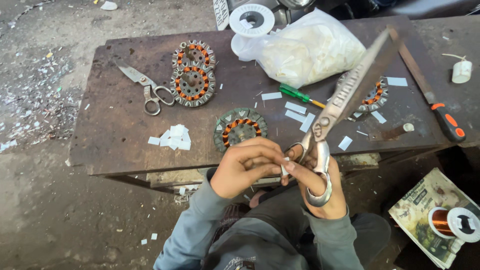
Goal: The person cuts small white rectangular pieces from a plastic sheet using shears and inserts them into the slots of a circular motor stator. The person repeats this process, cutting and placing the pieces into the stator slots.
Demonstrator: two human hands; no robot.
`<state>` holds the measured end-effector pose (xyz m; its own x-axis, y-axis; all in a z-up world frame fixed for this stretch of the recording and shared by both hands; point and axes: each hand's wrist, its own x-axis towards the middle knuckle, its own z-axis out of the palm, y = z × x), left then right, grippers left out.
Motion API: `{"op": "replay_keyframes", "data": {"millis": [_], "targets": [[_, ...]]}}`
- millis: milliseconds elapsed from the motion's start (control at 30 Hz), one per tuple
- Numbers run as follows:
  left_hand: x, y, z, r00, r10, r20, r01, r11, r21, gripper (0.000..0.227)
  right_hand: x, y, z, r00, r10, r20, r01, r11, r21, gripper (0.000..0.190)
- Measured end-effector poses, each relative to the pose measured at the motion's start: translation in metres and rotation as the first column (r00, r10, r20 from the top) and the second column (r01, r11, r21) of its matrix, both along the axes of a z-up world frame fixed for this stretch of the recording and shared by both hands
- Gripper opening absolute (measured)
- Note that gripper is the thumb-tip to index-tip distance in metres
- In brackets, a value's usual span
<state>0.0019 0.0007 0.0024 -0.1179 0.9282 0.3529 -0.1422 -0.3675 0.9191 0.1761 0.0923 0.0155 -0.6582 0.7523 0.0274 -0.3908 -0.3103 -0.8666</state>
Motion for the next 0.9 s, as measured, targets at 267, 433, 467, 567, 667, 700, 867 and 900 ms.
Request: {"op": "replay_keyframes", "data": {"millis": [267,433,467,567,667,700,867,900], "targets": [[0.023,0.019,-0.034,0.921,-0.016,0.388,0.128,0.956,-0.265,0.032,0.021,0.011,-0.019,0.962,-0.197,0.19,0.157,0.966,0.204,0.024],[0.034,0.033,-0.066,0.906,-0.015,0.423,0.137,0.956,-0.259,0.023,0.032,0.017,-0.033,0.937,-0.182,0.298,0.095,0.954,0.283,0.02],[0.036,0.033,-0.068,0.918,0.0,0.397,0.117,0.955,-0.272,0.022,0.033,0.016,-0.035,0.93,-0.19,0.316,0.094,0.951,0.296,0.02],[0.045,0.028,-0.065,0.948,0.094,0.305,0.0,0.955,-0.295,0.02,0.029,0.011,-0.038,0.9,-0.266,0.347,0.141,0.928,0.346,0.022],[0.067,0.024,-0.058,0.942,0.28,0.187,-0.222,0.934,-0.279,0.019,0.014,0.0,-0.044,0.857,-0.396,0.329,0.248,0.878,0.409,0.021],[0.071,0.021,-0.056,0.928,0.346,0.138,-0.301,0.915,-0.269,0.019,0.01,-0.003,-0.046,0.84,-0.441,0.316,0.287,0.856,0.43,0.02],[0.073,0.023,-0.059,0.908,0.318,0.273,-0.269,0.941,-0.203,0.022,0.0,-0.011,-0.046,0.847,-0.465,0.255,0.367,0.861,0.351,0.017],[0.071,0.023,-0.06,0.922,0.292,0.255,-0.254,0.952,-0.172,0.023,0.0,-0.011,-0.045,0.856,-0.463,0.229,0.38,0.865,0.328,0.017]]}}
